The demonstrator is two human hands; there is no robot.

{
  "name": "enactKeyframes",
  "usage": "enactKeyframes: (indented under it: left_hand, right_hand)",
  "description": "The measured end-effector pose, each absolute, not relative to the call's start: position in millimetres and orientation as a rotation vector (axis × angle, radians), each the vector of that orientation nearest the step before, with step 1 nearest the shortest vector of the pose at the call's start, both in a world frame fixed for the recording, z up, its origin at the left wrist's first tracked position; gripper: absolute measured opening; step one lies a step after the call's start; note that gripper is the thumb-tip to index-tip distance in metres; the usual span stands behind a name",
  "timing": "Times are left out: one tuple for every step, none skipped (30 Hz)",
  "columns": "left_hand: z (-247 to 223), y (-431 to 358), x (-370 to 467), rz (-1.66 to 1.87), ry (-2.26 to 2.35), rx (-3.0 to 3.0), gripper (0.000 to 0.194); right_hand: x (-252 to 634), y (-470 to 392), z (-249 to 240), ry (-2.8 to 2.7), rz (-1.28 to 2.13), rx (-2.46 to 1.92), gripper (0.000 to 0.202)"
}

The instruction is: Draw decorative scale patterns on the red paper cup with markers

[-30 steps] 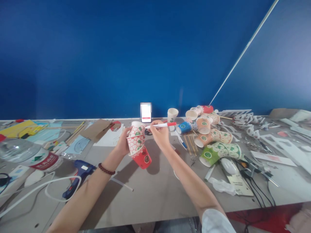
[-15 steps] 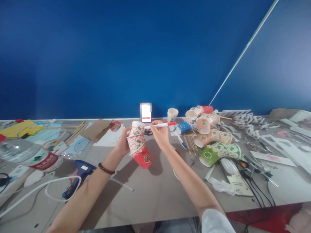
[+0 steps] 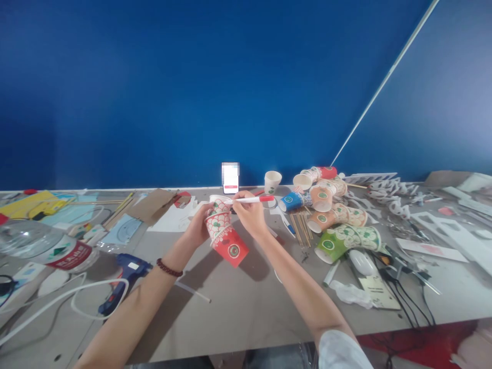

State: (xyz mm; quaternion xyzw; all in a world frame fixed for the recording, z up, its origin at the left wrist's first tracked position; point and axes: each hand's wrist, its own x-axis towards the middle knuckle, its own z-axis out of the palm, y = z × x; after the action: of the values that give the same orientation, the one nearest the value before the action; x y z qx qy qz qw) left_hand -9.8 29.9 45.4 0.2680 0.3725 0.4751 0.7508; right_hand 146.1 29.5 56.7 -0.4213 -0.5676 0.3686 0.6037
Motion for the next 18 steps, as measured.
enactKeyframes:
  left_hand:
    - [45.6, 29.5, -9.2, 1.039, 0.824, 0.591, 0.030]
    - [45.6, 29.2, -8.7, 1.035, 0.832, 0.597, 0.030]
    - [45.6, 29.0, -8.5, 1.030, 0.837, 0.604, 0.030]
    - [45.6, 28.9, -8.6, 1.025, 0.841, 0.610, 0.030]
    - [45.5, 28.9, -8.7, 1.022, 0.846, 0.613, 0.030]
    - [45.6, 29.0, -8.9, 1.020, 0.851, 0.614, 0.030]
    - [45.7, 29.0, -9.2, 1.021, 0.854, 0.615, 0.030]
    - [45.9, 29.0, -9.3, 1.023, 0.856, 0.616, 0.029]
    - [46.2, 29.0, -9.4, 1.024, 0.858, 0.614, 0.029]
    - [46.5, 28.9, -9.3, 1.025, 0.860, 0.610, 0.028]
    - [46.8, 28.7, -9.2, 1.027, 0.861, 0.604, 0.028]
    - [47.0, 28.5, -9.0, 1.027, 0.863, 0.600, 0.028]
    - [47.1, 28.3, -8.8, 1.027, 0.864, 0.596, 0.028]
    - [47.1, 28.2, -8.6, 1.027, 0.861, 0.597, 0.028]
    - [46.9, 28.2, -8.4, 1.027, 0.858, 0.599, 0.028]
    - [46.7, 28.2, -8.3, 1.026, 0.855, 0.602, 0.028]
    - [46.5, 28.3, -8.3, 1.024, 0.854, 0.604, 0.028]
    - [46.3, 28.5, -8.3, 1.023, 0.855, 0.604, 0.028]
  right_hand:
    - [146.0, 28.9, 57.0, -1.324, 0.841, -0.975, 0.004]
    - [145.9, 28.3, 57.2, -1.327, 0.837, -0.972, 0.004]
    - [145.9, 28.0, 57.1, -1.326, 0.840, -0.969, 0.005]
    - [145.7, 27.8, 56.9, -1.322, 0.847, -0.966, 0.005]
    - [145.6, 27.7, 56.7, -1.319, 0.852, -0.967, 0.005]
    - [145.4, 27.7, 56.4, -1.316, 0.855, -0.969, 0.006]
    - [145.3, 27.7, 56.3, -1.316, 0.854, -0.972, 0.006]
    - [145.2, 27.7, 56.3, -1.318, 0.852, -0.976, 0.006]
    - [145.1, 27.7, 56.4, -1.320, 0.848, -0.979, 0.006]
    - [145.2, 27.6, 56.6, -1.322, 0.844, -0.978, 0.006]
    - [145.2, 27.6, 56.9, -1.323, 0.843, -0.974, 0.006]
    - [145.2, 27.5, 57.1, -1.326, 0.844, -0.966, 0.006]
    - [145.3, 27.5, 57.3, -1.327, 0.844, -0.957, 0.006]
    - [145.3, 27.4, 57.3, -1.329, 0.846, -0.949, 0.006]
    - [145.3, 27.3, 57.3, -1.332, 0.847, -0.943, 0.005]
    - [145.3, 27.2, 57.3, -1.333, 0.847, -0.940, 0.004]
    - [145.2, 27.1, 57.2, -1.336, 0.846, -0.939, 0.004]
    - [145.2, 27.1, 57.1, -1.338, 0.845, -0.938, 0.003]
